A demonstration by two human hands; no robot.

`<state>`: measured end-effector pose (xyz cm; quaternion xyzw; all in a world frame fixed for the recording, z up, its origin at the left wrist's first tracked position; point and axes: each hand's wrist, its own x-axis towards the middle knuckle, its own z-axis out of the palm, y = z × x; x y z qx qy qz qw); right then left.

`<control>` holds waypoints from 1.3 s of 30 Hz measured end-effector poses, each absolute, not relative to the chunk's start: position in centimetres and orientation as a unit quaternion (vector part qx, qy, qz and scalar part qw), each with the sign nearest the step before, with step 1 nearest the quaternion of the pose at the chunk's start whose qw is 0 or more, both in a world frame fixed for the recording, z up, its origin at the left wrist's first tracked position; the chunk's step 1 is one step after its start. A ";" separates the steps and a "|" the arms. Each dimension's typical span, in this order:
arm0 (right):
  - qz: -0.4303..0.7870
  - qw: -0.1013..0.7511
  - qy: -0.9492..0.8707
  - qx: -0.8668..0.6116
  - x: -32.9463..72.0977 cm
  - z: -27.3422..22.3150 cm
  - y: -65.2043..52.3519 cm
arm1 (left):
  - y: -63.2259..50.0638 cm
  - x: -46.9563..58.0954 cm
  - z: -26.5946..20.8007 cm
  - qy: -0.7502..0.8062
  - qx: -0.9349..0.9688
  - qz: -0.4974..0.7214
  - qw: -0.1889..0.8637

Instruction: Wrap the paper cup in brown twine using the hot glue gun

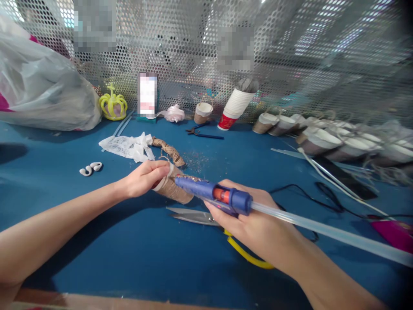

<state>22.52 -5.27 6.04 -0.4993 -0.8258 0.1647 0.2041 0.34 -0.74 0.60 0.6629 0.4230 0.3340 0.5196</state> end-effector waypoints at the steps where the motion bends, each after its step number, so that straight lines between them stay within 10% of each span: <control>1: 0.160 0.206 -0.825 -0.501 22.4 6.1 -5.4 | -0.7 0.3 0.6 0.424 0.661 0.334 0.521; 39: 0.172 0.210 -0.814 -0.514 22.7 5.9 -3.2 | -1.0 0.4 0.9 0.399 0.674 0.340 0.520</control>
